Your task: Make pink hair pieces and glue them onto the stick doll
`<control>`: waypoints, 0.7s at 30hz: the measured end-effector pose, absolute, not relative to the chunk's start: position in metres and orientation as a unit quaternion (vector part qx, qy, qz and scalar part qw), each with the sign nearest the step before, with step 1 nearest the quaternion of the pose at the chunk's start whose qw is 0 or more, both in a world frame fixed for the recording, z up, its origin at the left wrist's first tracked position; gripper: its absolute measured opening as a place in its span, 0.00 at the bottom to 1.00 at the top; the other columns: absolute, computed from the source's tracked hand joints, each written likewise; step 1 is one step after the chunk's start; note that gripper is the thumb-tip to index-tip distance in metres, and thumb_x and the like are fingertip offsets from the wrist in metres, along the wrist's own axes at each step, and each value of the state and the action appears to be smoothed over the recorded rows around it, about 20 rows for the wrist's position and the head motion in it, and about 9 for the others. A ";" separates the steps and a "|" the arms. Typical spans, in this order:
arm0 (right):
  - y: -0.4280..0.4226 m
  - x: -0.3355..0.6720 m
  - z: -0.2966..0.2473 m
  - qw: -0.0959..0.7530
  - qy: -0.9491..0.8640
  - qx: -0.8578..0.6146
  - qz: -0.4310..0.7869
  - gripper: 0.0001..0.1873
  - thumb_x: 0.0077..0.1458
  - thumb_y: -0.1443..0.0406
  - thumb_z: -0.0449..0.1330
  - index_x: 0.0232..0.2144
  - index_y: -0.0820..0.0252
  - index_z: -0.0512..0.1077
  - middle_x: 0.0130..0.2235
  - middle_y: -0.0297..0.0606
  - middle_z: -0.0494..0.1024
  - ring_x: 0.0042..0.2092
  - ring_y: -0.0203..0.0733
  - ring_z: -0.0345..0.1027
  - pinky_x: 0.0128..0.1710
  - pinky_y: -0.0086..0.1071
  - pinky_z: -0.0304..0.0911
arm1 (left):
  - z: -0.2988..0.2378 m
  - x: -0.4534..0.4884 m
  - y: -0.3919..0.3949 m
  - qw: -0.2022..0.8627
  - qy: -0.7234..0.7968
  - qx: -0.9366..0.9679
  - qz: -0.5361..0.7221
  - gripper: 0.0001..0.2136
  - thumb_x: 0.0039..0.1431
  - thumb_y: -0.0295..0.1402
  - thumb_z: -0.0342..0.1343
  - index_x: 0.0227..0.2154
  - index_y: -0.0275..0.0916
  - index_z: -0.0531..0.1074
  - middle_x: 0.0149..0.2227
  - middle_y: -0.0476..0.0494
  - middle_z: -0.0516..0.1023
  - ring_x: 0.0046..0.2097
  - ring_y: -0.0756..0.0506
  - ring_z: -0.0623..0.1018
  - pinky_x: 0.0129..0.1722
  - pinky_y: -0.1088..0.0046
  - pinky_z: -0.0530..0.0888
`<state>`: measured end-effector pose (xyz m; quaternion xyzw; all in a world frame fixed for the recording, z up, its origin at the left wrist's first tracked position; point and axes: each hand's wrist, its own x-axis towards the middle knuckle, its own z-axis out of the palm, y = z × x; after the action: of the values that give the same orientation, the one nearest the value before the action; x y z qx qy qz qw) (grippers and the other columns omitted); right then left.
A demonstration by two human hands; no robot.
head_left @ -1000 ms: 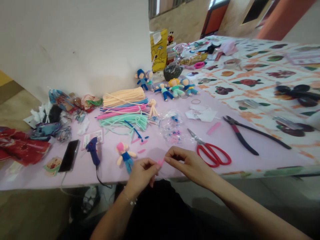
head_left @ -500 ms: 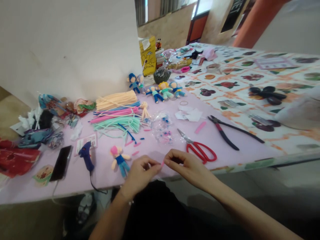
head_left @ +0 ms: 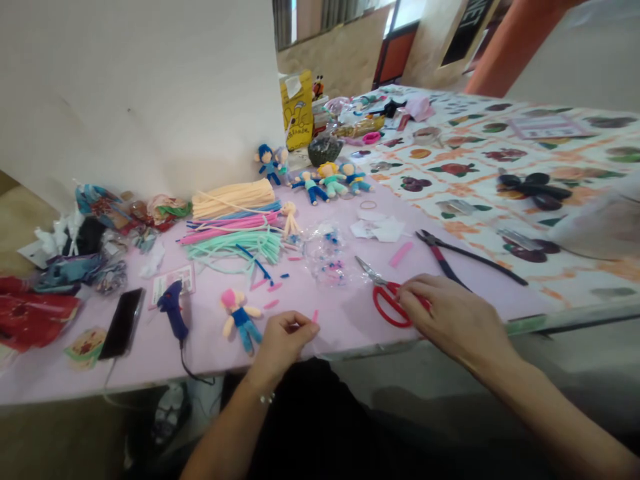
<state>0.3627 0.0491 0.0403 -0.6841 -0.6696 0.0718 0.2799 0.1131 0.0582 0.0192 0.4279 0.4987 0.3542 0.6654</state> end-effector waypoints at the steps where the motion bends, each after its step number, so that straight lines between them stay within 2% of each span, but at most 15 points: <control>1: 0.051 0.368 0.036 0.261 -0.665 -0.699 0.048 0.16 0.56 0.56 0.51 0.21 0.54 0.70 0.32 0.47 0.77 0.38 0.55 0.71 0.35 0.44 0.64 | 0.020 0.113 0.058 0.669 0.497 0.422 0.356 0.25 0.31 0.55 0.70 0.19 0.38 0.69 0.09 0.61 0.55 0.13 0.57 0.51 0.15 0.77 0.47; 4: 0.055 0.377 0.022 0.209 -0.673 -0.709 0.007 0.18 0.57 0.52 0.52 0.26 0.56 0.73 0.32 0.50 0.76 0.37 0.56 0.70 0.34 0.45 0.63 | 0.019 0.114 0.057 0.677 0.490 0.412 0.363 0.26 0.28 0.56 0.71 0.20 0.38 0.69 0.09 0.60 0.59 0.13 0.57 0.54 0.14 0.78 0.48; 11: 0.061 0.380 0.012 0.143 -0.707 -0.692 -0.039 0.15 0.58 0.55 0.54 0.32 0.59 0.73 0.32 0.51 0.74 0.35 0.54 0.69 0.32 0.42 0.63 | 0.012 0.115 0.058 0.675 0.480 0.408 0.384 0.26 0.29 0.54 0.72 0.20 0.36 0.72 0.11 0.59 0.60 0.13 0.58 0.56 0.13 0.79 0.50; 14: 0.062 0.384 0.014 0.130 -0.713 -0.687 -0.056 0.16 0.58 0.54 0.54 0.30 0.60 0.72 0.32 0.53 0.72 0.34 0.54 0.68 0.32 0.43 0.62 | 0.011 0.115 0.058 0.673 0.477 0.402 0.398 0.25 0.29 0.53 0.72 0.20 0.36 0.73 0.11 0.58 0.62 0.14 0.58 0.57 0.13 0.80 0.51; 19: 0.058 0.387 0.014 0.117 -0.713 -0.688 -0.066 0.15 0.56 0.53 0.56 0.25 0.55 0.68 0.26 0.45 0.68 0.28 0.48 0.65 0.26 0.39 0.58 | 0.010 0.117 0.059 0.677 0.472 0.386 0.412 0.24 0.28 0.50 0.73 0.21 0.35 0.73 0.15 0.55 0.67 0.14 0.58 0.58 0.12 0.80 0.52; 21: 0.054 0.385 0.016 0.115 -0.710 -0.692 -0.069 0.15 0.56 0.53 0.56 0.24 0.55 0.68 0.26 0.45 0.68 0.28 0.49 0.65 0.25 0.38 0.57 | 0.011 0.118 0.059 0.677 0.475 0.382 0.414 0.24 0.27 0.50 0.73 0.20 0.35 0.72 0.15 0.55 0.67 0.14 0.58 0.58 0.12 0.81 0.52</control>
<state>0.3851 0.0545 0.0163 -0.6917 -0.7096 -0.0692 0.1148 0.1181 0.0591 0.0106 0.3819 0.4745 0.4138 0.6765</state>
